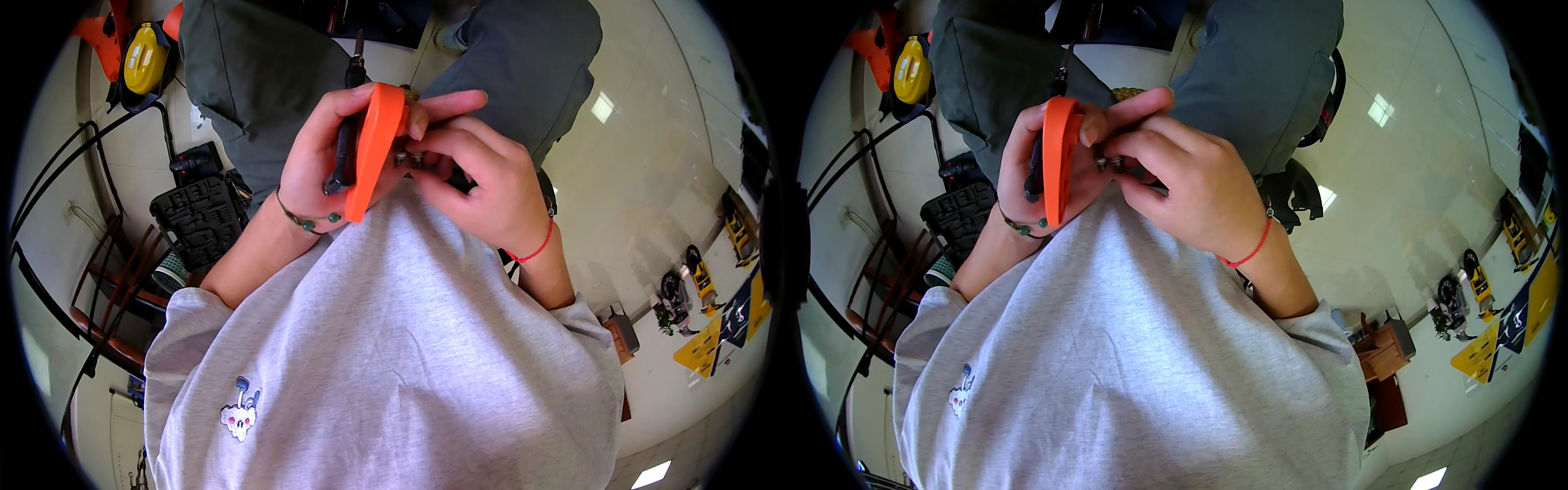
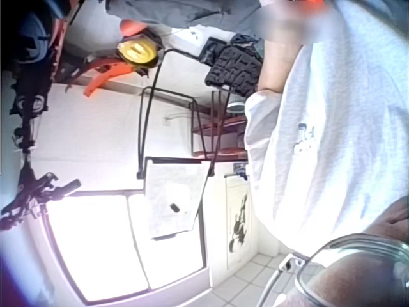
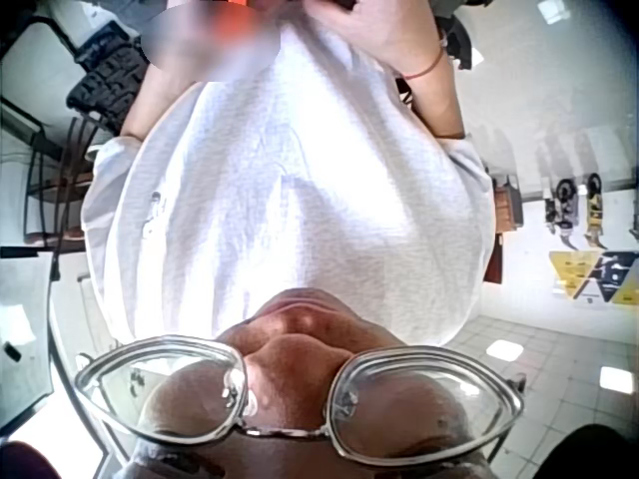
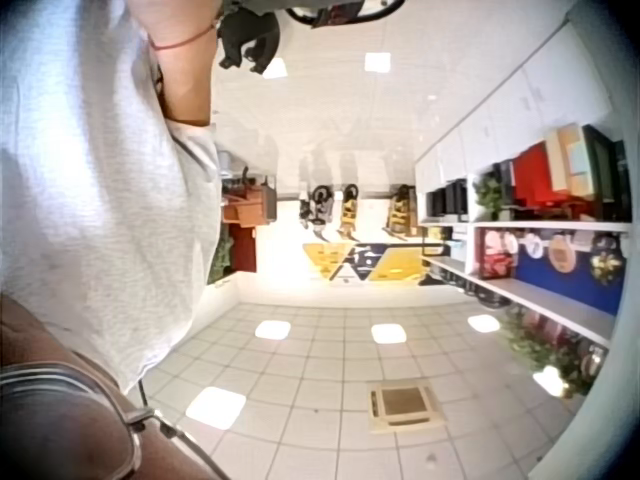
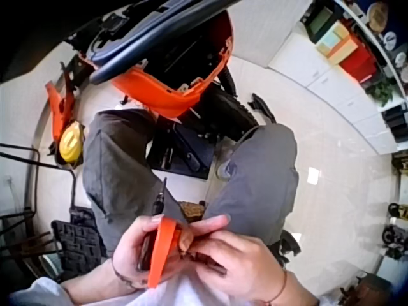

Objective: The person disassembles a scooter by removing plastic body panels, then uses a screwdriver to attach a screw and nut into an orange plastic component, and finally attempts to thread a screw into the rear suspension area by hand.

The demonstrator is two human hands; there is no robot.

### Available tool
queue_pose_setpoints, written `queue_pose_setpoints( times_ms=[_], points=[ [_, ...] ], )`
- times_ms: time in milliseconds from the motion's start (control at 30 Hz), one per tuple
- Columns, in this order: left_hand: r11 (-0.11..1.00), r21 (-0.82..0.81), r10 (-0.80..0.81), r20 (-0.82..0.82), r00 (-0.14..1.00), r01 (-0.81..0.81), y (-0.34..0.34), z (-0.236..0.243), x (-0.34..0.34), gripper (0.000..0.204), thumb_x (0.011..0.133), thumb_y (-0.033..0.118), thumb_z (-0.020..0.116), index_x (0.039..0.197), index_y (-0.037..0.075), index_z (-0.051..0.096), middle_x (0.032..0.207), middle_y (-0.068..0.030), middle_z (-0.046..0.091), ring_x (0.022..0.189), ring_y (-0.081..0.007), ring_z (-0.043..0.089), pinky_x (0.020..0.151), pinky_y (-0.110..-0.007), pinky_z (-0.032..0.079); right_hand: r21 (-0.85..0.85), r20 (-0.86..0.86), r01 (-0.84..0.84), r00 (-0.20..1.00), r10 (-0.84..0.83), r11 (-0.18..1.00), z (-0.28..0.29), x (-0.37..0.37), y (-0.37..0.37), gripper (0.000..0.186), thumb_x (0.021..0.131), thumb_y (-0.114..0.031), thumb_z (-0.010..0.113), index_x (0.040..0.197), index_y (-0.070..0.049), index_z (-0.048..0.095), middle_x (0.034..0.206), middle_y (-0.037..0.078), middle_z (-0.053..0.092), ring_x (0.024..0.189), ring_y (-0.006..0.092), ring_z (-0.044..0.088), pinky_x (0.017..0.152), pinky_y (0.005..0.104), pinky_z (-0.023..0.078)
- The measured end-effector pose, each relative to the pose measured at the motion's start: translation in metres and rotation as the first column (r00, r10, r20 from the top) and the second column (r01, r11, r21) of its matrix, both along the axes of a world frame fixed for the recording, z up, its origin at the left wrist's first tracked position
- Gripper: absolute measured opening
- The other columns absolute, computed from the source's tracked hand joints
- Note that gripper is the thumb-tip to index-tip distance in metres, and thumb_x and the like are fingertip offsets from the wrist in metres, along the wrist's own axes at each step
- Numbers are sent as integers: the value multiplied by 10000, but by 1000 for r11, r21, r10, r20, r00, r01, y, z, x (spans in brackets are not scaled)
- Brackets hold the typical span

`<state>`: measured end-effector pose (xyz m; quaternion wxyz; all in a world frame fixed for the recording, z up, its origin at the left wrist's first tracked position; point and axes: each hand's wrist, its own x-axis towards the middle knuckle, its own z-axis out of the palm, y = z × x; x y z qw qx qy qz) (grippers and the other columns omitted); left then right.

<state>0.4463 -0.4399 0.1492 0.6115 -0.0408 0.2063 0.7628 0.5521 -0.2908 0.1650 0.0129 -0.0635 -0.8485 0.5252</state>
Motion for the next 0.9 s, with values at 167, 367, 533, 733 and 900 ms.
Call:
queue_pose_setpoints(
  times_ms=[167, 367, 533, 733, 900],
  points=[
    [1000, 6, -17, 49, 999, 17, 2, 3, 0, 476, 972, 434, 253, 911, 62, 543, 1462, -258, 324, 1102, -202, 571, 704, -245, 527, -2, 28, 50, 998, -50, 999, 0, 1, -2, 252, 687, -58, 726, 917, -72, 622, 809, 54, 619, 675, 220, 642, 604, 319, 532],
    [999, -1, 39, 163, 986, -39, 2, 1, -1, 485, 972, 381, 301, 947, 11, 615, 1402, -253, 422, 1044, -244, 578, 924, -346, 450, 79, -31, 14, 999, -11, 997, -2, -2, -1, 270, 688, -60, 721, 937, -85, 622, 838, 39, 619, 695, 213, 648, 606, 317, 534],
    [996, -70, 71, 170, 983, -60, 6, 2, 2, 485, 974, 386, 310, 951, 12, 617, 1403, -247, 424, 1050, -237, 578, 913, -327, 457, 96, -37, 19, 999, -15, 995, -3, -3, 2, 280, 687, -51, 713, 948, -90, 619, 865, 35, 616, 686, 205, 640, 599, 312, 532],
    [998, -23, 59, 214, 975, -56, 2, -2, 1, 498, 973, 400, 318, 1029, 7, 618, 1403, -213, 441, 1136, -239, 546, 963, -321, 432, -138, 38, 121, 992, -117, 983, 6, -4, 3, 302, 705, 38, 707, 975, -65, 619, 854, 27, 605, 651, 116, 602, 566, 236, 489],
    [978, -204, 76, 198, 977, -35, 7, 10, -1, 550, 978, 406, 313, 1196, -37, 555, 1362, -213, 476, 1211, -254, 511, 1036, -345, 398, -467, 189, 237, 968, -166, 852, 6, 1, 9, 238, 795, 36, 677, 1019, -10, 614, 871, 29, 613, 688, 72, 592, 604, 198, 468]
  ],
)
